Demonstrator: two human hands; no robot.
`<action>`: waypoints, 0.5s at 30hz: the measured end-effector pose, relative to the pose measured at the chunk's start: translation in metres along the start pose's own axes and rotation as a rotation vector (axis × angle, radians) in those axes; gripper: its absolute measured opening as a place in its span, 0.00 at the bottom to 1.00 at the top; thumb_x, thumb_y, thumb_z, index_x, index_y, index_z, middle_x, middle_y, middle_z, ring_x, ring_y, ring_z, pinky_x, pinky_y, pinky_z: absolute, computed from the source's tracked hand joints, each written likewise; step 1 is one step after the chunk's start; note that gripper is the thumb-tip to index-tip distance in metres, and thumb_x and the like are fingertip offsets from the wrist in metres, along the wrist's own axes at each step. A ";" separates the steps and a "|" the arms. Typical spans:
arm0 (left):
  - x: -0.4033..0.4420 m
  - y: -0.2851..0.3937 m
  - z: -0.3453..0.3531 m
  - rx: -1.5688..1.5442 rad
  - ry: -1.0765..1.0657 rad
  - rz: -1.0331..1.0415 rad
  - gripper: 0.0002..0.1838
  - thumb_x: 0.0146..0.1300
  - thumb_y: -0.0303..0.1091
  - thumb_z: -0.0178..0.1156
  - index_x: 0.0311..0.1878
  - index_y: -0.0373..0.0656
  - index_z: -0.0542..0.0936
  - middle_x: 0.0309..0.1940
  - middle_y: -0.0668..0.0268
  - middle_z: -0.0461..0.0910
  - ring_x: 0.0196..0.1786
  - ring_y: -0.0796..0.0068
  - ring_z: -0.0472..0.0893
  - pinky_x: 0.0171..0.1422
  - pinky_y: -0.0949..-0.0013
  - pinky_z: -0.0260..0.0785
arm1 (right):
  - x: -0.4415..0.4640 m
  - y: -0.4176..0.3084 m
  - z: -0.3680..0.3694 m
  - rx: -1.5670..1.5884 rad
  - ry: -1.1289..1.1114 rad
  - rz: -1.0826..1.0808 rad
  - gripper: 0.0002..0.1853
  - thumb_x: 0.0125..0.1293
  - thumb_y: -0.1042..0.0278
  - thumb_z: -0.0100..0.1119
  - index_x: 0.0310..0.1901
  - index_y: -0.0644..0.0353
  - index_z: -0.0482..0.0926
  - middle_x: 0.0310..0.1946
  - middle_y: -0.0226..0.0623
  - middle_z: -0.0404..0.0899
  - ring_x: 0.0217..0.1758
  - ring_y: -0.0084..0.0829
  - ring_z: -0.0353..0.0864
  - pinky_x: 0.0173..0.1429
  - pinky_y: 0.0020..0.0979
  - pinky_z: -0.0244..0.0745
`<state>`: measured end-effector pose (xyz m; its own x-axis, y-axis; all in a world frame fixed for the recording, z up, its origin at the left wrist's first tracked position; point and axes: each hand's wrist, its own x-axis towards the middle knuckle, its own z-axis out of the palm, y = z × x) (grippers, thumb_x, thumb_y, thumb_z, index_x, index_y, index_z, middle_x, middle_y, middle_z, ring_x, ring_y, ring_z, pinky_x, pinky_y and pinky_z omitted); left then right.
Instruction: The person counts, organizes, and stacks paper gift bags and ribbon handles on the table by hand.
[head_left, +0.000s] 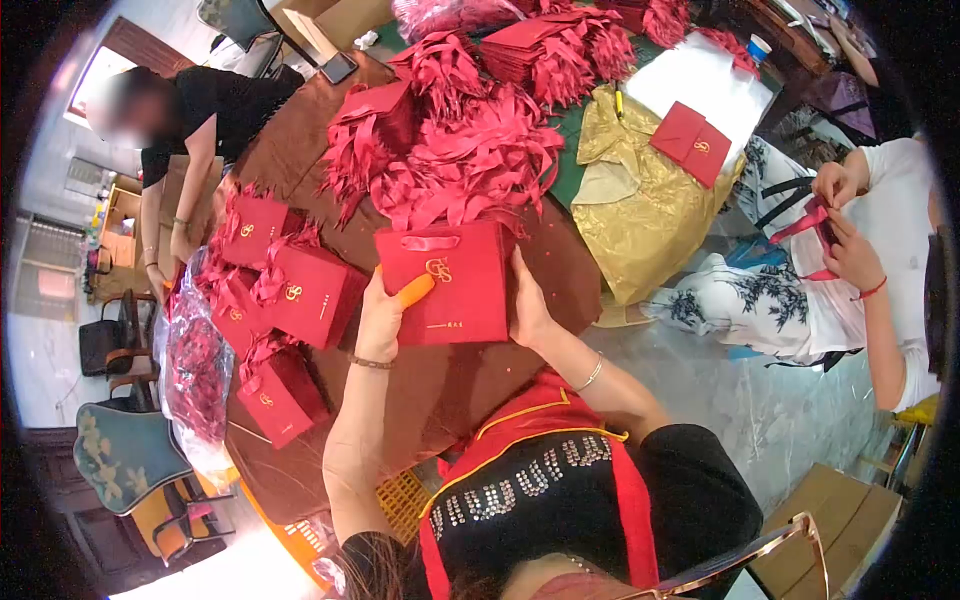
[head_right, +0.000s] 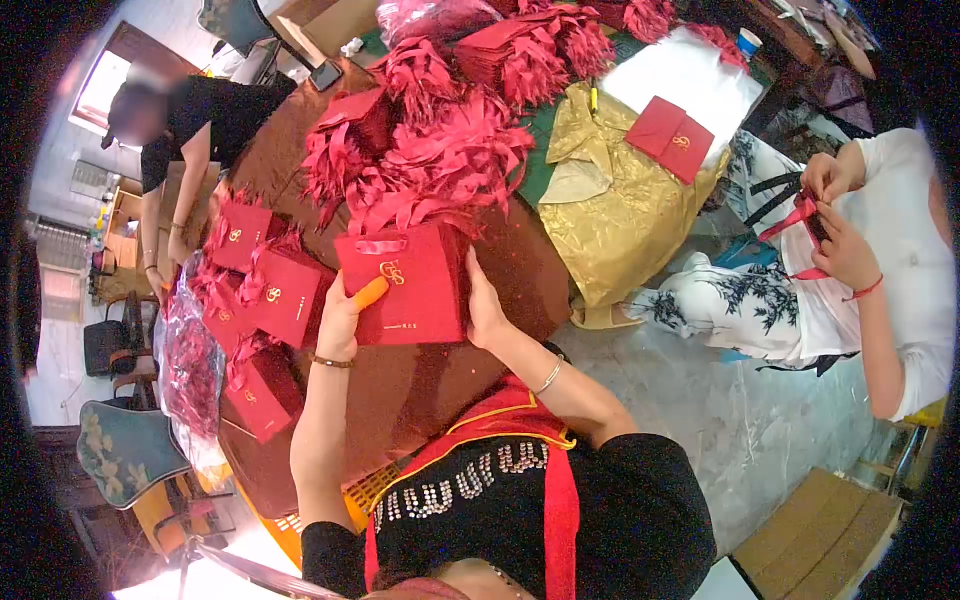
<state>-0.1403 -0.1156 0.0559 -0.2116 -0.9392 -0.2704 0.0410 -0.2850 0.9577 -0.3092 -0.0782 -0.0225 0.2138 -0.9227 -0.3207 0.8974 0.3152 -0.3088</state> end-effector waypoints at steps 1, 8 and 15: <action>0.001 0.001 0.000 -0.014 0.003 -0.021 0.25 0.53 0.24 0.63 0.54 0.37 0.66 0.46 0.65 0.75 0.48 0.76 0.75 0.53 0.71 0.68 | -0.002 -0.002 0.003 0.004 0.000 -0.005 0.33 0.65 0.37 0.36 0.62 0.54 0.62 0.58 0.33 0.66 0.59 0.31 0.67 0.63 0.37 0.62; 0.000 0.004 0.004 -0.028 -0.097 -0.001 0.25 0.53 0.22 0.62 0.54 0.38 0.66 0.46 0.65 0.75 0.47 0.74 0.76 0.51 0.70 0.69 | -0.019 -0.007 0.019 0.000 0.049 -0.008 0.34 0.64 0.35 0.34 0.62 0.52 0.61 0.59 0.32 0.66 0.61 0.31 0.66 0.64 0.37 0.62; 0.003 -0.009 -0.007 -0.143 -0.023 0.028 0.24 0.55 0.20 0.59 0.55 0.39 0.66 0.47 0.64 0.74 0.51 0.73 0.75 0.54 0.69 0.68 | -0.018 -0.007 0.006 0.025 0.029 -0.076 0.25 0.66 0.52 0.47 0.62 0.52 0.61 0.59 0.30 0.66 0.61 0.29 0.65 0.64 0.36 0.61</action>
<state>-0.1348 -0.1172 0.0459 -0.2304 -0.9430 -0.2403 0.1859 -0.2850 0.9403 -0.3172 -0.0651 -0.0086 0.1334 -0.9371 -0.3227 0.9200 0.2382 -0.3112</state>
